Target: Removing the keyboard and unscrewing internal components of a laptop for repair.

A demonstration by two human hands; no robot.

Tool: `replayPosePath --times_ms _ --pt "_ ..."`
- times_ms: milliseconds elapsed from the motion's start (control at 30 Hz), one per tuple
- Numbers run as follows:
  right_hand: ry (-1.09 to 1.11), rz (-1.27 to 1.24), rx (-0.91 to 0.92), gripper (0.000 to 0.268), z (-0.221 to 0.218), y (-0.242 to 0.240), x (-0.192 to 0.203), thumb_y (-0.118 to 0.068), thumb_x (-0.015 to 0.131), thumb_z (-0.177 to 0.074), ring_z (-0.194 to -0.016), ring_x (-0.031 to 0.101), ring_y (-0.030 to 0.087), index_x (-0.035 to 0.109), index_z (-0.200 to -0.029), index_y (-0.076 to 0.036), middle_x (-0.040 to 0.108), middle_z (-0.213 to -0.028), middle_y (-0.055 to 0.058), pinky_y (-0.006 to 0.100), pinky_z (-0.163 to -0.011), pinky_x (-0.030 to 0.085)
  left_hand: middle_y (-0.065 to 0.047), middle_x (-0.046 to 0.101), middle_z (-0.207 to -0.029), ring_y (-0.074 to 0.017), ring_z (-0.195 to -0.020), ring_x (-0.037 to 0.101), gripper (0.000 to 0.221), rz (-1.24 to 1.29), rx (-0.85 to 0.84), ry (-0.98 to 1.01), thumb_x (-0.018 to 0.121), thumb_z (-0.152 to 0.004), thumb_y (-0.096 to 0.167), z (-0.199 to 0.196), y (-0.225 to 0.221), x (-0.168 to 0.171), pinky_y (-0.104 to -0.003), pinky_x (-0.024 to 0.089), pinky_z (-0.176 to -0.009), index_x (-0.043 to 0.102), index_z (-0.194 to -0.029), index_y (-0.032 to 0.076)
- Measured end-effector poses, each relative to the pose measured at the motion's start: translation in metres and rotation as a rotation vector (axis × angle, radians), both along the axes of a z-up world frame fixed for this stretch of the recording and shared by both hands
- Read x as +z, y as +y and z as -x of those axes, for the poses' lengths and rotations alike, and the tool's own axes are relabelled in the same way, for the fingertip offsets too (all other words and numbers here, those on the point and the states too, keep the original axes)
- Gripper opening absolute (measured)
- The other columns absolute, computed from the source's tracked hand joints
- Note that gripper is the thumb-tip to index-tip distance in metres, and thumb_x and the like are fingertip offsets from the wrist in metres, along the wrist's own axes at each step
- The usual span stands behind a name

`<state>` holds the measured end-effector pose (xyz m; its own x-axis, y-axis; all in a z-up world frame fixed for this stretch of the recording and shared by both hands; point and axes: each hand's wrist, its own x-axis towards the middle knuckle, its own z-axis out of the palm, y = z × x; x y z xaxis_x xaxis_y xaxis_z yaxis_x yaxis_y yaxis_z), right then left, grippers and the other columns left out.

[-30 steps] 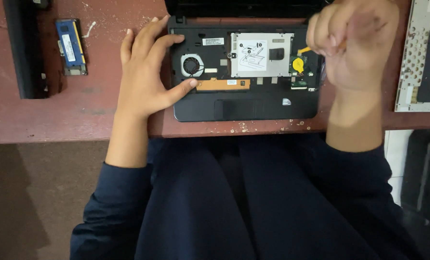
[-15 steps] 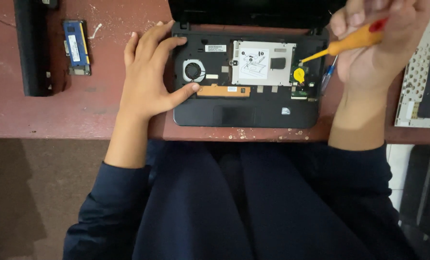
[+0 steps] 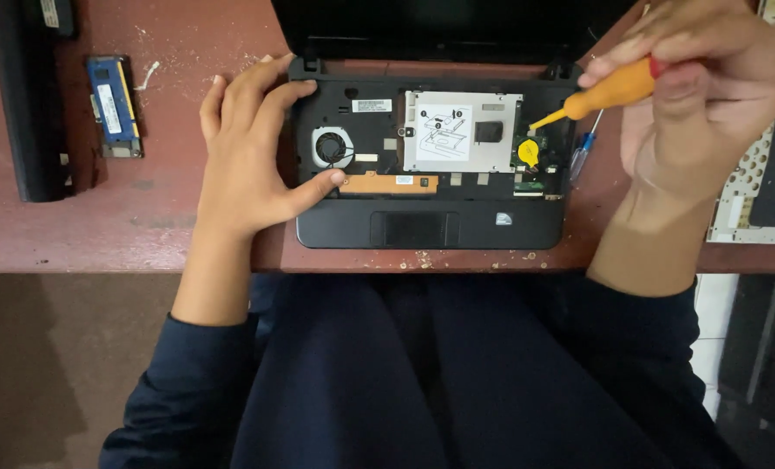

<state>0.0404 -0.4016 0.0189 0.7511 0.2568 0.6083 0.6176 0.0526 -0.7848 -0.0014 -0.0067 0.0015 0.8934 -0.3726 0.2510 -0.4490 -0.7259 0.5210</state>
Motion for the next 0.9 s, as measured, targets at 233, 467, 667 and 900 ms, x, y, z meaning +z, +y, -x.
replayPosePath --times_ms 233,467,667,900 --pt "0.127 -0.024 -0.012 0.023 0.016 0.027 0.016 -0.029 0.039 -0.122 -0.085 0.055 0.028 0.041 -0.113 -0.007 0.047 -0.098 0.014 0.039 -0.084 0.057 -0.019 0.049 -0.152 -0.0399 -0.145 0.045 0.079 0.004 0.000 -0.010 0.060 -0.090 0.067 0.000 0.002 -0.001 -0.059 0.014 -0.120 0.056 -0.139 0.005" --pt "0.043 -0.130 0.082 0.035 0.001 0.017 -0.012 -0.016 0.037 -0.123 -0.074 0.043 0.033 0.044 -0.156 -0.023 0.038 -0.085 0.019 0.046 -0.075 0.044 -0.019 0.049 -0.151 -0.0402 -0.144 0.045 0.078 0.003 -0.012 -0.035 0.062 -0.091 0.066 0.001 0.002 -0.003 -0.059 0.015 -0.119 0.057 -0.138 0.005" --pt "0.042 0.003 -0.084 0.029 0.015 0.024 -0.004 -0.019 0.043 -0.125 -0.083 0.054 0.045 0.036 -0.153 -0.022 0.047 -0.106 0.036 0.050 -0.072 0.046 -0.019 0.048 -0.150 -0.0403 -0.144 0.045 0.078 0.004 -0.013 -0.029 0.063 -0.091 0.066 0.002 0.003 -0.003 -0.061 0.015 -0.119 0.056 -0.140 0.005" --pt "-0.074 0.209 -0.368 0.030 0.037 0.022 0.015 -0.018 0.053 -0.124 -0.137 0.053 0.038 0.043 -0.149 -0.004 0.050 -0.144 0.021 0.048 -0.123 0.043 -0.018 0.048 -0.152 -0.0392 -0.146 0.043 0.077 0.008 -0.024 -0.016 0.065 -0.090 0.064 0.001 0.004 -0.005 -0.060 0.014 -0.119 0.055 -0.141 0.006"
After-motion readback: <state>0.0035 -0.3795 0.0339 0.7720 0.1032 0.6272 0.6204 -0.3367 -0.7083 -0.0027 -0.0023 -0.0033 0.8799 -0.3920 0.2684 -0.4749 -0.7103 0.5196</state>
